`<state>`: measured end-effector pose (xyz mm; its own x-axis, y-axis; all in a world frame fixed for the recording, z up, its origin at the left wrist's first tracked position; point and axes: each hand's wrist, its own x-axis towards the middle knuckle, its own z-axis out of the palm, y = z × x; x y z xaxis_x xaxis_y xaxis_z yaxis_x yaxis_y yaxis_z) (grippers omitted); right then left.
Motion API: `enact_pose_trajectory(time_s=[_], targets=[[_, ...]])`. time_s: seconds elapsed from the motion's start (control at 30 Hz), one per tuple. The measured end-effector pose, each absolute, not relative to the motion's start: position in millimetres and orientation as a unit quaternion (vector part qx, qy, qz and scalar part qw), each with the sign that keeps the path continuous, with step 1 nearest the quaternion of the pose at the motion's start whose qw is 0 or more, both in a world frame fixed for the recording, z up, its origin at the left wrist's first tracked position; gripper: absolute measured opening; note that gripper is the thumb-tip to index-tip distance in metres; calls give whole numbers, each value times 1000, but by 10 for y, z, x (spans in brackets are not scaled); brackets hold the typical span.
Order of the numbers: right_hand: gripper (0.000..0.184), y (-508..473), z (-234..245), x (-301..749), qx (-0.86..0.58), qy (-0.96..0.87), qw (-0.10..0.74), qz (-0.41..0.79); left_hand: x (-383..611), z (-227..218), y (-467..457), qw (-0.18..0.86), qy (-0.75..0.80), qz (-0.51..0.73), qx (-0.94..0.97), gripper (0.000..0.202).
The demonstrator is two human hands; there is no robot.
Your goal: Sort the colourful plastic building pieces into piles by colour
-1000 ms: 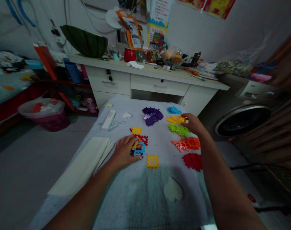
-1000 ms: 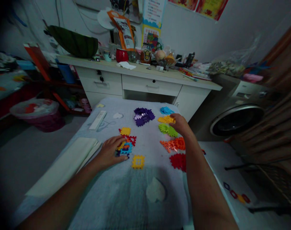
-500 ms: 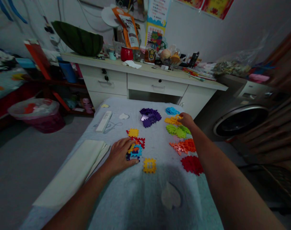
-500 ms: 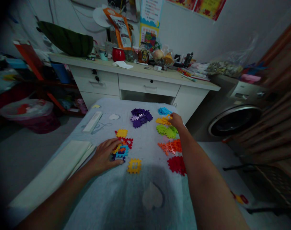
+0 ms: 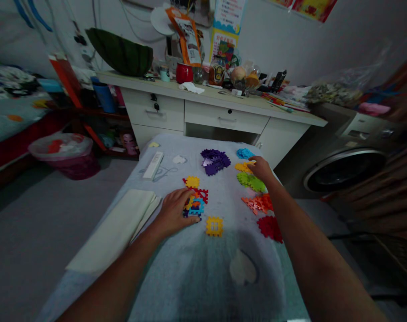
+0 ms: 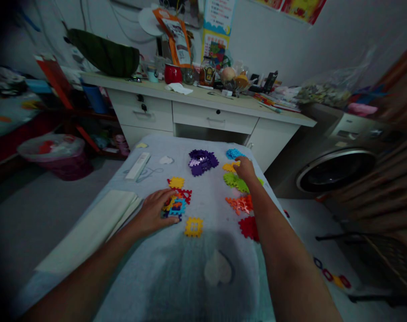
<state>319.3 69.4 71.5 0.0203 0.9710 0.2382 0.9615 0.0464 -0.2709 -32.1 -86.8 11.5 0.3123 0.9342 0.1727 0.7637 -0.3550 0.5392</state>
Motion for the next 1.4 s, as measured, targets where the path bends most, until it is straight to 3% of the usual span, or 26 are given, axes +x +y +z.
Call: enact_pose_trajectory(time_s=[0.1,0.2,0.33,0.47,0.73,1.03,1.13,1.3,1.4], targets=[[28,337,752,2840,-614,-760,199,74,-322,147,-869,202,543,238,780,72],[29,-140,755,2478,-513,-828,165,155,-337,171,-869,212,540,241,778,69],[52,-720,724,2157,-419,-880,80,208,-356,204,-893,209,540,241,779,75],[71,-1005,657,2049,-415,-888,20,197,-364,210,-922,201,530,222,793,84],[51,-1034,524,2094,-454,-838,120,278,-358,162,-916,193,527,214,799,92],[49,-1083,579,2037,-434,-865,59,244,-463,199,-893,219,526,250,783,77],[46,-1092,569,2033,-457,-845,99,259,-473,185,-893,208,530,249,783,76],[4,-1027,492,2070,-528,-793,222,207,-457,171,-892,197,537,249,782,66],[8,-962,421,2108,-549,-777,274,139,-445,167,-874,188,532,257,785,57]])
